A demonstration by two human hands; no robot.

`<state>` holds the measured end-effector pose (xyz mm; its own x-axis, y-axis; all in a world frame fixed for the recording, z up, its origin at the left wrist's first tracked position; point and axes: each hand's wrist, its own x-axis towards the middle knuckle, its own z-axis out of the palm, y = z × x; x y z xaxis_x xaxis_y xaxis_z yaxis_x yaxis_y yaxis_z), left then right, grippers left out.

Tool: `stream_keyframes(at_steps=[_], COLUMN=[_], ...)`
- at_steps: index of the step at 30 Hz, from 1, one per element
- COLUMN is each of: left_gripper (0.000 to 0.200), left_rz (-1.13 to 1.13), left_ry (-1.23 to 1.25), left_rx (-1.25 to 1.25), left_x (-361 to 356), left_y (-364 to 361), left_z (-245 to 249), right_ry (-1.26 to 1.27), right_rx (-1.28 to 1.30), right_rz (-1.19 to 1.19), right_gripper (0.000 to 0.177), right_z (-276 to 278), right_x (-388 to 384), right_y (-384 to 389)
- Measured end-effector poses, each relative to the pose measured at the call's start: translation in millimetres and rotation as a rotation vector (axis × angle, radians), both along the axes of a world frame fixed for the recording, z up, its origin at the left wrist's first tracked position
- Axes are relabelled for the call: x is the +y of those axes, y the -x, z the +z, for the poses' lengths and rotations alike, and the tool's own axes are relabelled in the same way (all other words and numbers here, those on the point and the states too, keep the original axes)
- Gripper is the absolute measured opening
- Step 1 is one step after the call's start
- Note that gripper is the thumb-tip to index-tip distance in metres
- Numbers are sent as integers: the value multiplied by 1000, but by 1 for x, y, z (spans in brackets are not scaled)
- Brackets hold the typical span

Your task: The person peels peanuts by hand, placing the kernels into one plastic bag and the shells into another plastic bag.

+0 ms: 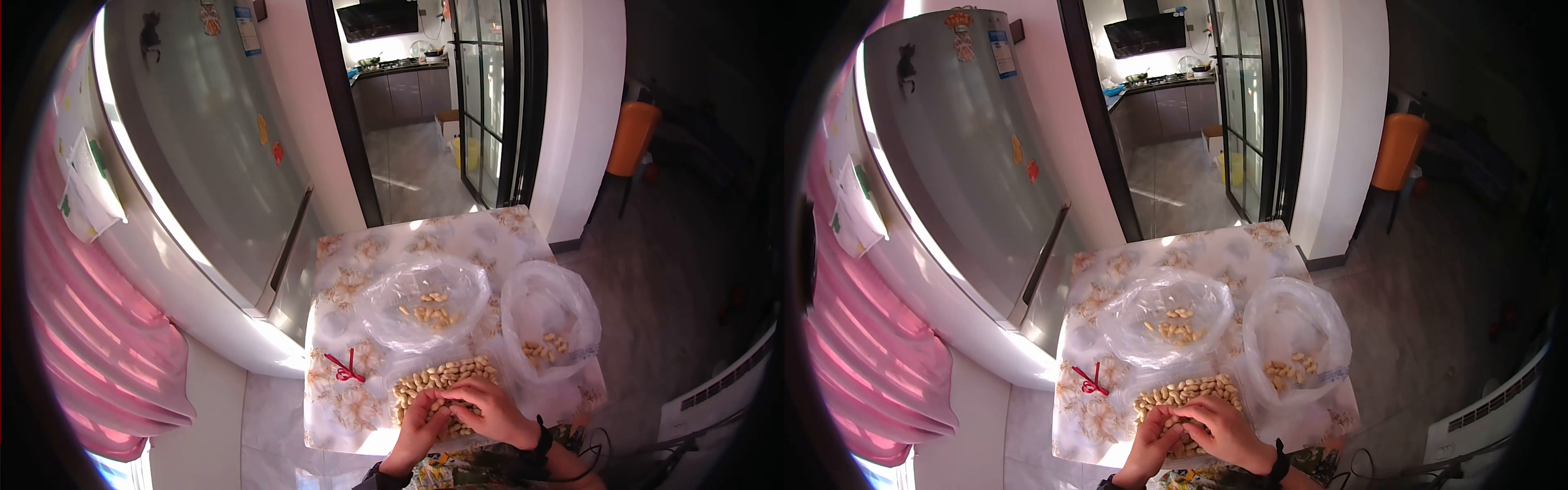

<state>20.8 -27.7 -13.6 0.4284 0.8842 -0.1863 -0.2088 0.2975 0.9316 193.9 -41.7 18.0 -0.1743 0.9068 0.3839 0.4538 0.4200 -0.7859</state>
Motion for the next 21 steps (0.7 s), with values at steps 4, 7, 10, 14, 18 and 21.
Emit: stream_keyframes(at_steps=[4,7,10,14,18,21], left_gripper=[25,26,23,16,13,13], left_rz=[-34,-19,-31,-28,-74,-100], left_ry=[-3,-19,24,-102,-34,-33], left_rx=[37,-31,-130,40,-65,63], left_x=[2,1,0,-1,-1,1], left_y=[1,-2,-2,0,-1,3], left_z=[-2,-1,0,-2,3,-2], right_ry=[-63,-35,-30,-86,-38,-39], right_rx=[-46,30,8,24,155,151], right_rz=[27,26,6,-27,-108,-110], right_gripper=[29,28,25,21,18,15], right_z=[-7,-6,-13,-20,-20,-16], right_x=[-5,-8,-8,-9,-11,-10], right_y=[-6,-5,-6,-8,-6,-7])
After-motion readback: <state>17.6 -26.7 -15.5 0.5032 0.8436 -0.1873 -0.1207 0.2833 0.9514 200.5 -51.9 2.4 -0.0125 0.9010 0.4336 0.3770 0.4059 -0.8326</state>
